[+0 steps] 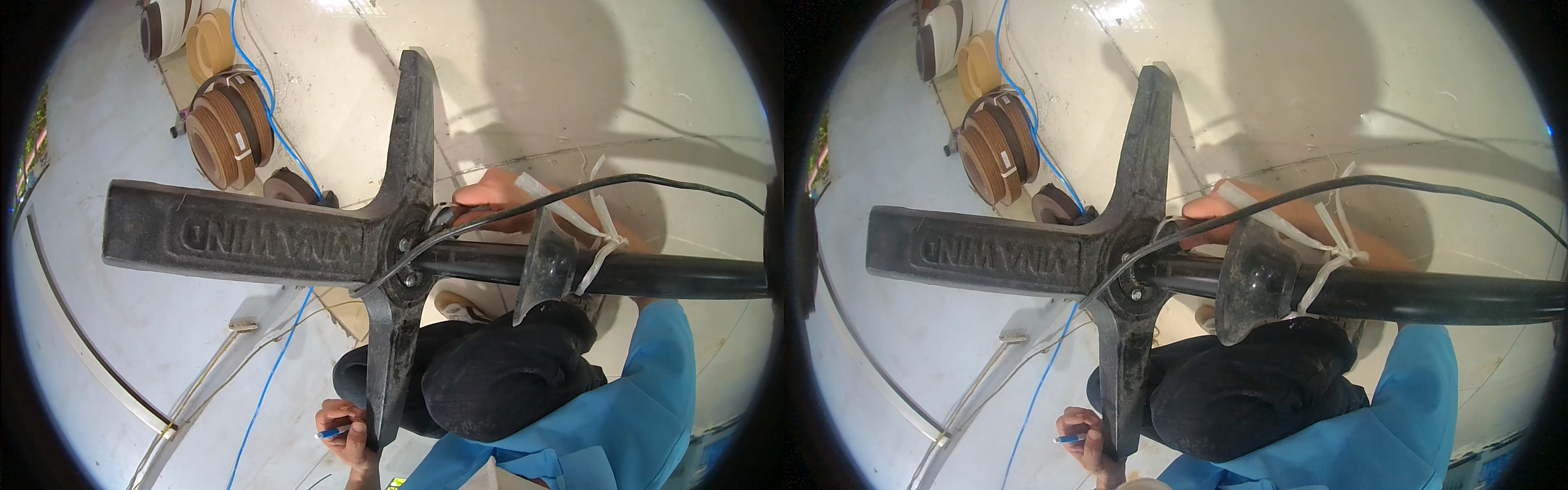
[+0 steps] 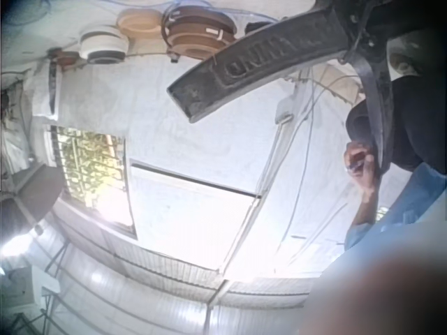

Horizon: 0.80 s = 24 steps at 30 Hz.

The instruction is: The person uses a wrench to tighten bolts on the central hub of a ceiling fan blade assembly. They rotate the fan to access different bolts and continue tightening them throughout the clip.

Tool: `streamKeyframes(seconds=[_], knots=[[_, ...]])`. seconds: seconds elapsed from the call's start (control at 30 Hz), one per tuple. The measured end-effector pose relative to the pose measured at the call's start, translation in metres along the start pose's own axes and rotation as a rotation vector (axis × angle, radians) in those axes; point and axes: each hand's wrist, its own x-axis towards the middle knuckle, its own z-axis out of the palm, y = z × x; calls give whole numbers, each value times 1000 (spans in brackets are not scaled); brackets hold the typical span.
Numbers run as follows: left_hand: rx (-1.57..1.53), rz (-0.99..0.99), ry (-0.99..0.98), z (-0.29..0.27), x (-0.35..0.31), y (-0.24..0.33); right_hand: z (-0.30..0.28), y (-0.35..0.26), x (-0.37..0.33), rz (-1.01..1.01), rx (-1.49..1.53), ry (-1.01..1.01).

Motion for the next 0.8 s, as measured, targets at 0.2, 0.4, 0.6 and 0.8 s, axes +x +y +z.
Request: streamKeyframes(seconds=[0.2,0.4,0.6,0.8], knots=[[-18,-10,-8,0,-1,1,-17,-11,7,65,3,-130],[-29,63,-31,-2,2,-3,-25,-8,18,165,83,-250],[-15,54,-46,-3,2,-2,-29,0,24,211,124,-311],[-22,56,-45,-4,1,-6,-13,6,14,164,91,-222]])
